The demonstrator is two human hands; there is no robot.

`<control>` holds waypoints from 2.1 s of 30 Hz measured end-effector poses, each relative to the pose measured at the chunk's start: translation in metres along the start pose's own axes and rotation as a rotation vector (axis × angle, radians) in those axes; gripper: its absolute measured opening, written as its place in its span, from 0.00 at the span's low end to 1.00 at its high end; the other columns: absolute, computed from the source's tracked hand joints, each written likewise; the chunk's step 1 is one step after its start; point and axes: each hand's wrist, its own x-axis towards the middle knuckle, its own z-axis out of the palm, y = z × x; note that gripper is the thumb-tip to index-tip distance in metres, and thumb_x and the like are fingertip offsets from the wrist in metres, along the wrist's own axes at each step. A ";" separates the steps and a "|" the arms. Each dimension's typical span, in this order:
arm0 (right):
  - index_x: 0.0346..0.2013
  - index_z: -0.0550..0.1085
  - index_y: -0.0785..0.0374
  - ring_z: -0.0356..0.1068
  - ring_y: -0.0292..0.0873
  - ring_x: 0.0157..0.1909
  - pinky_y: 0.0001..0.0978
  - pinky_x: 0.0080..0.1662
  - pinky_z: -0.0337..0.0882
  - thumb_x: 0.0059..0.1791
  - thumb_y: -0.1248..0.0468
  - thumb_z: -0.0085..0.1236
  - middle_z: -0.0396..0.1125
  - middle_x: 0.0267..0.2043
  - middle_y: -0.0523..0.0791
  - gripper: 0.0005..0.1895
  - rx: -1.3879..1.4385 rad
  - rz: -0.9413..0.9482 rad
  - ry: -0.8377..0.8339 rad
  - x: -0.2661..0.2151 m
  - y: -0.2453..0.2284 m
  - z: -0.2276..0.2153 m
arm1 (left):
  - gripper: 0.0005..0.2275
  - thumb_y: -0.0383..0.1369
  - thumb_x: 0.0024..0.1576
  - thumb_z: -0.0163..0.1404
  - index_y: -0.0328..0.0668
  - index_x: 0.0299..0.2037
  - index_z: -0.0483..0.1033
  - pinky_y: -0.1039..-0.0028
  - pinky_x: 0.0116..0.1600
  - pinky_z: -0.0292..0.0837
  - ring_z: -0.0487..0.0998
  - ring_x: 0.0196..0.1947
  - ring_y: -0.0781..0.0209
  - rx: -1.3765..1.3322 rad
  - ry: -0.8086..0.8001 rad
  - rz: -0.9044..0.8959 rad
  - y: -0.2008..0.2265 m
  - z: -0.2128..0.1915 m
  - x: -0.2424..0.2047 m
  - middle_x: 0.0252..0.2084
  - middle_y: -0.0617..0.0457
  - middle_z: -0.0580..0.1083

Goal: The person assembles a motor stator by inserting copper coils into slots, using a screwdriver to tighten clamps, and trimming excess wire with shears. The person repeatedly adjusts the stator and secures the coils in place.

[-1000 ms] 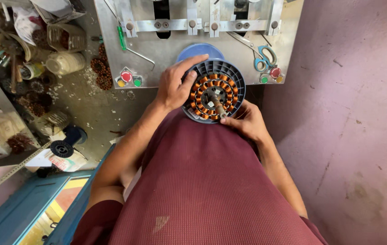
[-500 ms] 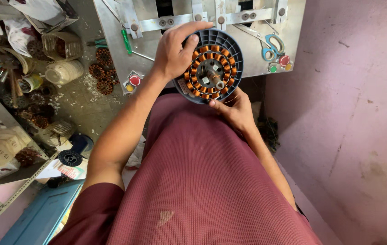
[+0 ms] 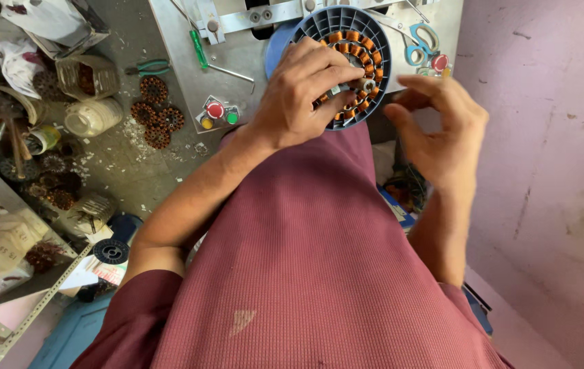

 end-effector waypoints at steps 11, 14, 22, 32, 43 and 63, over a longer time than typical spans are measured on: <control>0.54 0.75 0.66 0.75 0.40 0.43 0.28 0.46 0.76 0.48 0.75 0.69 0.71 0.44 0.47 0.21 0.090 0.064 -0.005 0.022 -0.006 0.045 | 0.16 0.25 0.51 0.64 0.37 0.49 0.79 0.64 0.53 0.71 0.73 0.45 0.51 0.011 0.065 -0.030 -0.006 0.003 -0.006 0.43 0.51 0.73; 0.51 0.77 0.67 0.76 0.40 0.41 0.29 0.45 0.76 0.49 0.75 0.69 0.73 0.42 0.48 0.16 0.079 0.065 -0.023 0.025 0.000 0.045 | 0.13 0.26 0.52 0.66 0.38 0.45 0.80 0.65 0.52 0.71 0.73 0.44 0.53 0.023 0.069 -0.010 -0.005 0.007 -0.001 0.42 0.53 0.73; 0.47 0.78 0.68 0.78 0.40 0.44 0.28 0.49 0.77 0.52 0.77 0.67 0.75 0.44 0.48 0.10 0.168 -0.022 0.006 0.023 -0.006 0.021 | 0.12 0.26 0.54 0.66 0.37 0.46 0.80 0.68 0.49 0.73 0.73 0.42 0.57 0.032 0.115 0.096 0.002 0.008 0.004 0.42 0.55 0.73; 0.47 0.77 0.69 0.77 0.41 0.46 0.27 0.47 0.76 0.52 0.76 0.69 0.74 0.46 0.47 0.11 0.184 -0.138 -0.077 0.028 -0.010 -0.003 | 0.11 0.30 0.57 0.67 0.37 0.46 0.81 0.69 0.47 0.72 0.73 0.40 0.59 0.069 0.154 0.142 0.010 0.010 0.012 0.41 0.55 0.73; 0.38 0.75 0.69 0.65 0.38 0.36 0.26 0.39 0.66 0.52 0.75 0.68 0.67 0.41 0.45 0.07 0.273 -0.087 0.074 0.031 -0.013 0.015 | 0.09 0.29 0.56 0.65 0.38 0.43 0.80 0.67 0.48 0.72 0.74 0.41 0.57 0.116 0.161 0.113 0.017 0.007 0.011 0.40 0.55 0.73; 0.28 0.68 0.65 0.72 0.42 0.24 0.39 0.30 0.77 0.55 0.71 0.48 0.67 0.27 0.51 0.10 0.522 -0.838 0.280 0.027 -0.104 -0.081 | 0.18 0.37 0.50 0.63 0.35 0.45 0.73 0.64 0.32 0.76 0.81 0.29 0.50 0.214 0.089 -0.119 0.032 0.019 0.020 0.33 0.47 0.77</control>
